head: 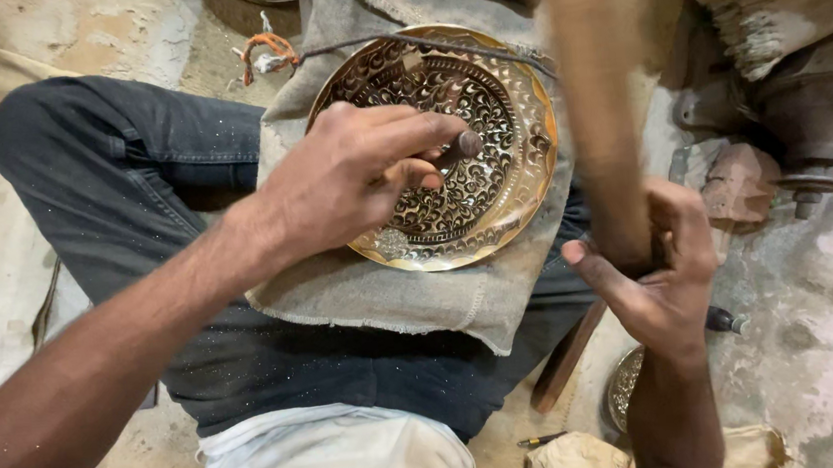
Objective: The person sits on the floor with an engraved brass plate resting on a cloth cushion on their lap. They hold a steel punch against the plate's embossed floral pattern and strike it with a wooden mallet, repositioning the punch repeatedly to work the design.
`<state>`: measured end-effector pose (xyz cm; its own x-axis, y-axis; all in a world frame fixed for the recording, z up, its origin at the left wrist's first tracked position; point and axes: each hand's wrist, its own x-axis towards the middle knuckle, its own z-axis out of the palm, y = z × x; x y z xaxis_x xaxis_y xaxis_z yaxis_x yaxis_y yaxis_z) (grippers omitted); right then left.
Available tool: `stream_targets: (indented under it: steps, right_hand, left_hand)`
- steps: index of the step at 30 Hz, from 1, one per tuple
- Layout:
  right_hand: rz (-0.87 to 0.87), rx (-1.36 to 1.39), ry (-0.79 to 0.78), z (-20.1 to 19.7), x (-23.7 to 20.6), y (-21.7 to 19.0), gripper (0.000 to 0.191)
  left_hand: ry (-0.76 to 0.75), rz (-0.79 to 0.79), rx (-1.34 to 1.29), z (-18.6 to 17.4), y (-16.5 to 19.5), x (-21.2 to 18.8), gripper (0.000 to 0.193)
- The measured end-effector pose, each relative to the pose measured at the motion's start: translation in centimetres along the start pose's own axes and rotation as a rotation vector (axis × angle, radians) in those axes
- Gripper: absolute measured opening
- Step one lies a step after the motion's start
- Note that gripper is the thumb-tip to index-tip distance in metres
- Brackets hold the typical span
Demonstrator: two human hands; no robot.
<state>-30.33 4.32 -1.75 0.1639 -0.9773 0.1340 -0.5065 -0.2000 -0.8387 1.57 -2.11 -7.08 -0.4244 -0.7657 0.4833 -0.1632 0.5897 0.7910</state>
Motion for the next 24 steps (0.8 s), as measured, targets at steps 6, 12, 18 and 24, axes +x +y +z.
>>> stream_targets:
  steps: [6, 12, 18, 24]
  right_hand:
    - [-0.284, -0.203, 0.047, 0.4, 1.2, -0.5, 0.062]
    - [-0.234, -0.368, -0.108, -0.1, 2.4, -2.0, 0.064]
    - [-0.316, -0.479, -0.107, 0.0, 2.6, -2.6, 0.072]
    - [-0.317, -0.465, -0.134, -0.2, 2.6, -1.6, 0.075]
  left_hand:
    - [0.025, -0.054, -0.031, 0.3, 0.3, -0.7, 0.045]
    - [0.036, -0.035, 0.019, 0.3, 0.3, -0.6, 0.044]
    - [0.062, 0.003, 0.058, 0.6, 0.0, -0.6, 0.042]
    - [0.022, 0.022, 0.064, 0.7, -0.5, -0.4, 0.044]
